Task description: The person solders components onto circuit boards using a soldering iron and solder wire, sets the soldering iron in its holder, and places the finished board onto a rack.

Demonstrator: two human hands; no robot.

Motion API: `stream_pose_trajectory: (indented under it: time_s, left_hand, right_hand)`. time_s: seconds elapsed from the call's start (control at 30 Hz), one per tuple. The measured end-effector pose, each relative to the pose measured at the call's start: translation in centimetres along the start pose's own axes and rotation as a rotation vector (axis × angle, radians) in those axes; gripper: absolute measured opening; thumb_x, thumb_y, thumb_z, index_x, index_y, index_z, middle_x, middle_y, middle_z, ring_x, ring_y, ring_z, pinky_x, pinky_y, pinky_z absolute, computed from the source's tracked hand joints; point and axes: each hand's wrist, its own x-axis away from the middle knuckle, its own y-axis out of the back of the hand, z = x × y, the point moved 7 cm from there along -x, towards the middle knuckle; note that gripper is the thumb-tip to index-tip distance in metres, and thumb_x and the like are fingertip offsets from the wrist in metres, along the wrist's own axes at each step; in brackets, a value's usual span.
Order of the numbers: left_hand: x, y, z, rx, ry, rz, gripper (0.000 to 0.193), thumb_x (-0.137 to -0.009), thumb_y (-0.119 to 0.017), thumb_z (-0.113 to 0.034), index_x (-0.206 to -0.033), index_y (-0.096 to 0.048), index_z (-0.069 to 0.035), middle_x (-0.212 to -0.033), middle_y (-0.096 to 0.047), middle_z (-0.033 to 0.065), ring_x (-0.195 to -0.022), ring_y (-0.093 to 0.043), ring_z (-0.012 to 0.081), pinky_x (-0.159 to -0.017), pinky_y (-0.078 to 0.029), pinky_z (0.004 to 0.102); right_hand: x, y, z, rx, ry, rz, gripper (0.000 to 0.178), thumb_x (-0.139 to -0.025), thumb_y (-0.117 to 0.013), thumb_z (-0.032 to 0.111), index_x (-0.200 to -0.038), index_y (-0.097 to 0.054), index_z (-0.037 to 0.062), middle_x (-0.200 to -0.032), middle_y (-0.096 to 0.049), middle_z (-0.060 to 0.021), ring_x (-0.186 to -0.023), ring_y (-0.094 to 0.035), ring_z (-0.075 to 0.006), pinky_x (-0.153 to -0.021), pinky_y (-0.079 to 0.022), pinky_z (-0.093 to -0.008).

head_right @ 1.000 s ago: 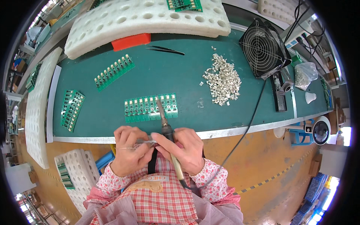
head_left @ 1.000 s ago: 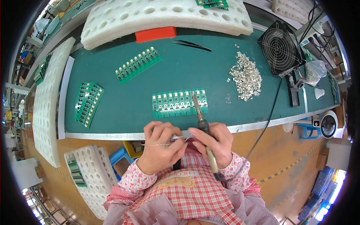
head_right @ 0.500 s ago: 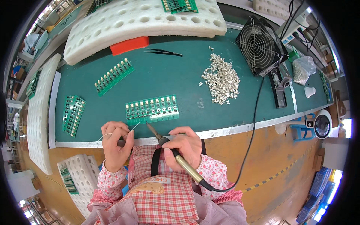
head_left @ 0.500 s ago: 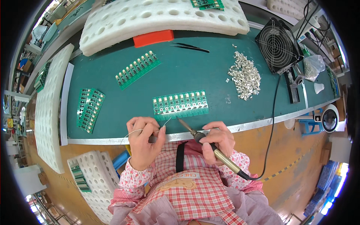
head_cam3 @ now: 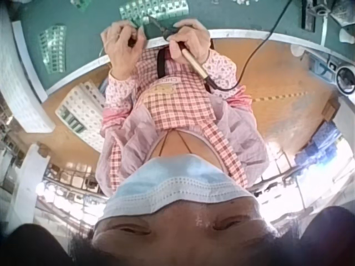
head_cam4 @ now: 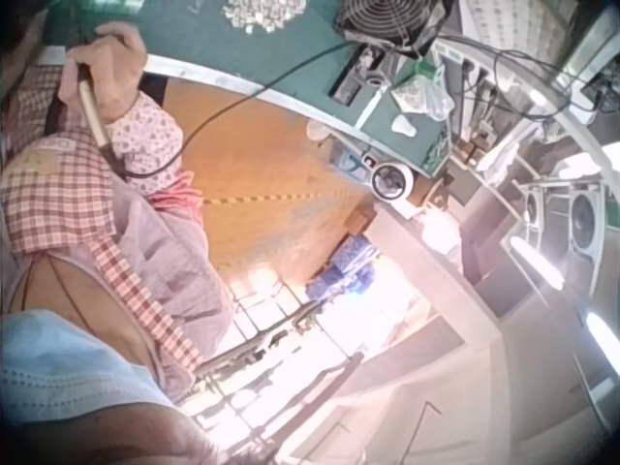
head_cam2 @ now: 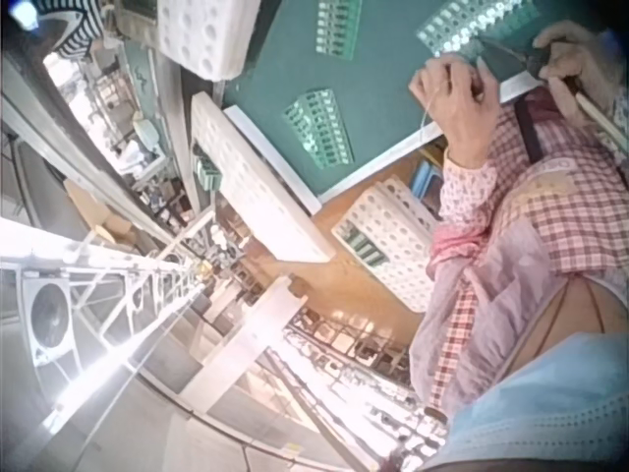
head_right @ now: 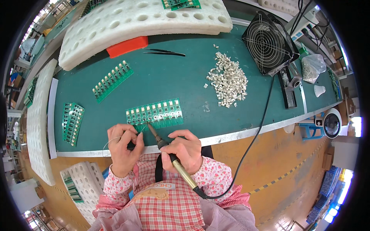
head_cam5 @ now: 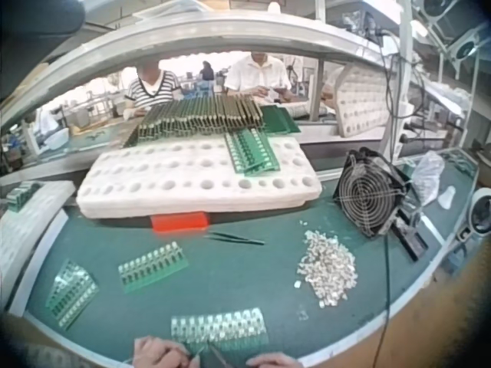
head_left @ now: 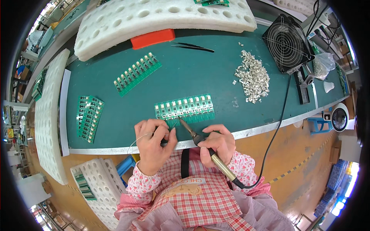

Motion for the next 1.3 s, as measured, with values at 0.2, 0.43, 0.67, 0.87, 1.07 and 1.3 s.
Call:
stream_pose_trajectory:
  time_s: [0.2,0.43,0.67,0.87,1.07,1.3]
  left_hand:
    - [-0.1,-0.1,-0.2,-0.041,-0.028,-0.008,0.022,-0.071,-0.074,0.001,-0.068,-0.054,-0.006,-0.087,-0.061,0.0055,-0.079,-0.053,0.0268,-0.075,-0.040,0.0387]
    - [0.6,0.3,0.1,0.008,-0.004,-0.028,0.021,-0.072,-0.072,0.002,-0.067,-0.052,-0.004,-0.087,-0.060,0.0074,-0.078,-0.052,0.0261,-0.069,-0.041,0.0366]
    - [1.1,0.8,0.8,0.067,0.029,-0.020,0.021,-0.073,-0.071,0.003,-0.067,-0.052,-0.003,-0.092,-0.060,0.0103,-0.078,-0.052,0.0253,-0.065,-0.042,0.0353]
    - [0.8,0.8,0.8,0.031,0.020,-0.025,0.021,-0.073,-0.071,0.003,-0.067,-0.052,-0.003,-0.092,-0.060,0.0102,-0.077,-0.052,0.0255,-0.065,-0.041,0.0356]
    - [0.4,0.6,0.9,0.035,0.018,-0.044,0.021,-0.072,-0.072,0.002,-0.068,-0.053,-0.004,-0.091,-0.060,0.0091,-0.076,-0.051,0.0258,-0.066,-0.041,0.0364]
    - [0.6,0.6,0.5,0.022,0.005,-0.048,0.021,-0.072,-0.074,0.002,-0.068,-0.054,-0.005,-0.091,-0.060,0.0080,-0.076,-0.051,0.0260,-0.067,-0.041,0.0371]
  right_hand:
    - [0.2,-0.3,0.1,0.005,0.026,0.040,0.012,-0.076,-0.068,0.002,-0.085,-0.061,0.0051,-0.060,-0.057,0.0002,-0.048,-0.056,-0.0155,-0.076,-0.057,-0.0405]
    - [0.6,0.2,0.3,-0.021,0.052,-0.025,0.011,-0.077,-0.067,0.002,-0.085,-0.061,0.0047,-0.060,-0.057,-0.0007,-0.049,-0.056,-0.0157,-0.073,-0.057,-0.0400]
    - [1.2,1.0,0.6,-0.057,0.052,-0.047,0.012,-0.079,-0.066,0.003,-0.089,-0.059,0.0039,-0.061,-0.056,-0.0021,-0.049,-0.056,-0.0159,-0.072,-0.058,-0.0407]
    - [0.4,0.1,0.8,-0.081,0.061,-0.044,0.010,-0.080,-0.065,0.004,-0.088,-0.060,0.0040,-0.060,-0.056,-0.0017,-0.048,-0.056,-0.0161,-0.073,-0.058,-0.0410]
    - [-0.2,-0.6,0.3,-0.053,0.014,-0.005,0.011,-0.079,-0.066,0.003,-0.088,-0.061,0.0042,-0.059,-0.056,-0.0019,-0.048,-0.055,-0.0170,-0.076,-0.058,-0.0411]
    - [0.2,-1.0,0.5,-0.025,-0.007,0.039,0.012,-0.079,-0.067,0.003,-0.089,-0.060,0.0039,-0.059,-0.057,-0.0015,-0.049,-0.057,-0.0172,-0.078,-0.058,-0.0421]
